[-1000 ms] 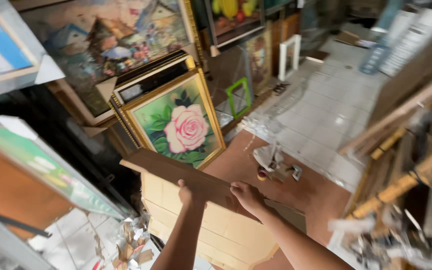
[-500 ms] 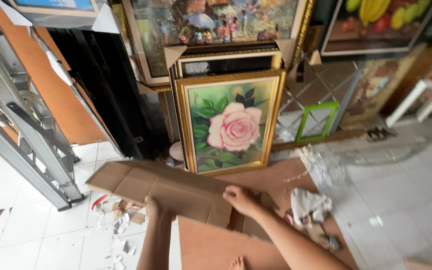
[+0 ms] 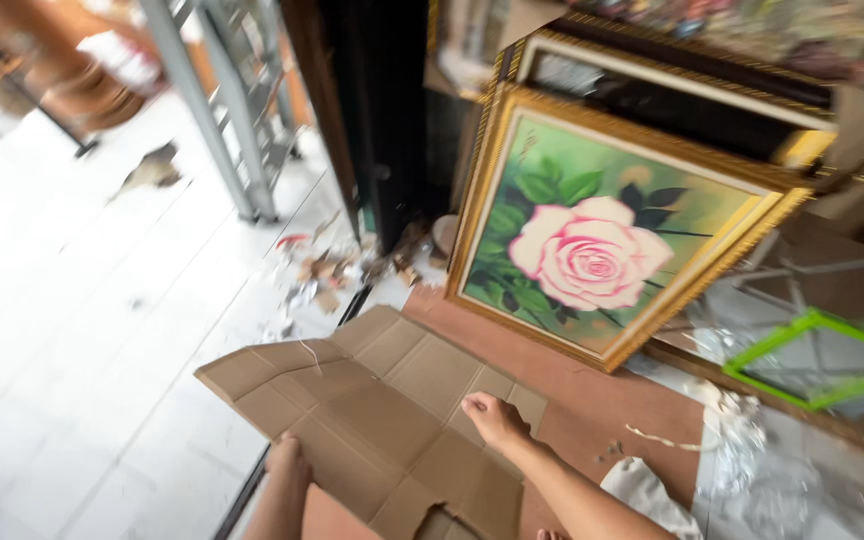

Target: The person cuts sections of cardboard using scissors, folds the cut pieces into corner protectors, and then uses a staple gun to attach them to the corners of a framed artwork.

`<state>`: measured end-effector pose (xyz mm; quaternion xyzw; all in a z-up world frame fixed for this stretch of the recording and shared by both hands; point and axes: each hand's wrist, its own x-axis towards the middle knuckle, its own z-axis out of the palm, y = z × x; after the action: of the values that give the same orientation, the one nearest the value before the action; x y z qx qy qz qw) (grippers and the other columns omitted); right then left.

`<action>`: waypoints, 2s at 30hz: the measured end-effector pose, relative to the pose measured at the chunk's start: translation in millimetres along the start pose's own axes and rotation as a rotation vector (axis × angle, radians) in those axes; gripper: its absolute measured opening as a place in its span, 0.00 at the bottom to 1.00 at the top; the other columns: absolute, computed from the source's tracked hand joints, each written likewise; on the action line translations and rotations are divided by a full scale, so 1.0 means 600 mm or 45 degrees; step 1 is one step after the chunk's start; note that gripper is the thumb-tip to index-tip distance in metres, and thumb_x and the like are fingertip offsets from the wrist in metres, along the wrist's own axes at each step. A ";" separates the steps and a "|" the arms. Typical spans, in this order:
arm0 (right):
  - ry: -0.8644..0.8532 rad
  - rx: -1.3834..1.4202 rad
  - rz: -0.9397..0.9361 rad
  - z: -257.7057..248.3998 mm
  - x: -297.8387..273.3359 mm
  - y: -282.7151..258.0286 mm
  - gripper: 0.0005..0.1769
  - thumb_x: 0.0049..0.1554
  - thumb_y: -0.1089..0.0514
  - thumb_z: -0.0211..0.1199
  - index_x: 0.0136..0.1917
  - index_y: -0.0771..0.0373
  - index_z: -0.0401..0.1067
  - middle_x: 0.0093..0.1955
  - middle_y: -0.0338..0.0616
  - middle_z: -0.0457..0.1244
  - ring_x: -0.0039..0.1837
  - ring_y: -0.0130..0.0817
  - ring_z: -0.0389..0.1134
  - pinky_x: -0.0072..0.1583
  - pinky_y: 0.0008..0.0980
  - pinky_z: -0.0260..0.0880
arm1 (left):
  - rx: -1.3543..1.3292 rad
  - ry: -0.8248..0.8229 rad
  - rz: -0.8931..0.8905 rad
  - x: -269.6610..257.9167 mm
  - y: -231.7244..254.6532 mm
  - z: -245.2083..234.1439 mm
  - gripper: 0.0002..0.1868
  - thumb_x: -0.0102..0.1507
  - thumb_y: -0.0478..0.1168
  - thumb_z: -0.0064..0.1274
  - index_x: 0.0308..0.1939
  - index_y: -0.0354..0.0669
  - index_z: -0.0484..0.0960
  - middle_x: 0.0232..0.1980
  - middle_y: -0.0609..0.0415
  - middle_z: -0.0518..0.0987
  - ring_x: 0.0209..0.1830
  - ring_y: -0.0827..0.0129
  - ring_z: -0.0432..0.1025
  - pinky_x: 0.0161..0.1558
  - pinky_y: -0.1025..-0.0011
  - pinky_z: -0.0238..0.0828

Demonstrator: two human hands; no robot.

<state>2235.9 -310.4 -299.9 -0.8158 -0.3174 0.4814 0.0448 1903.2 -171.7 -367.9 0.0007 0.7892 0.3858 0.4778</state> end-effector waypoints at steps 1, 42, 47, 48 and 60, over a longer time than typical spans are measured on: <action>-0.024 0.087 -0.041 0.022 0.020 0.032 0.32 0.66 0.29 0.51 0.75 0.37 0.78 0.78 0.28 0.70 0.79 0.38 0.69 0.75 0.45 0.67 | 0.060 0.163 0.016 0.018 -0.030 -0.035 0.21 0.69 0.46 0.59 0.65 0.43 0.82 0.64 0.48 0.84 0.58 0.42 0.79 0.59 0.33 0.74; 0.295 -1.031 -0.662 0.387 0.948 0.445 0.42 0.71 0.26 0.39 0.93 0.33 0.41 0.98 0.35 0.28 0.96 0.50 0.27 0.86 0.77 0.34 | 2.144 -0.812 1.134 0.482 -0.942 0.191 0.41 0.77 0.70 0.32 0.92 0.78 0.38 0.96 0.64 0.32 0.94 0.37 0.26 0.78 0.18 0.41; 0.334 -1.188 -0.685 0.468 0.913 0.544 0.54 0.65 0.14 0.34 0.95 0.36 0.30 0.98 0.43 0.25 0.94 0.60 0.28 0.84 0.80 0.38 | 2.362 -0.325 1.930 0.559 -0.928 0.158 0.39 0.75 0.79 0.28 0.66 0.62 0.82 0.71 0.49 0.79 0.56 0.48 0.82 0.70 0.28 0.53; 0.329 -1.187 -0.671 0.474 0.895 0.556 0.54 0.65 0.14 0.34 0.95 0.36 0.30 0.98 0.43 0.25 0.94 0.60 0.28 0.84 0.80 0.38 | 2.366 -0.342 1.931 0.564 -0.920 0.166 0.39 0.75 0.79 0.28 0.66 0.62 0.82 0.71 0.49 0.79 0.56 0.48 0.82 0.70 0.28 0.53; 0.148 -1.341 -0.625 0.282 0.773 0.749 0.23 0.63 0.28 0.62 0.57 0.42 0.80 0.58 0.40 0.77 0.65 0.46 0.79 0.62 0.50 0.80 | 1.865 -0.957 2.508 0.393 -1.027 0.395 0.22 0.73 0.67 0.50 0.56 0.58 0.77 0.49 0.58 0.80 0.57 0.55 0.77 0.54 0.50 0.75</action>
<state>2466.8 -446.5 -911.5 -0.6558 -0.6907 0.1885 -0.2392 2180.4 -373.2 -979.6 0.9507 0.2999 0.0289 0.0728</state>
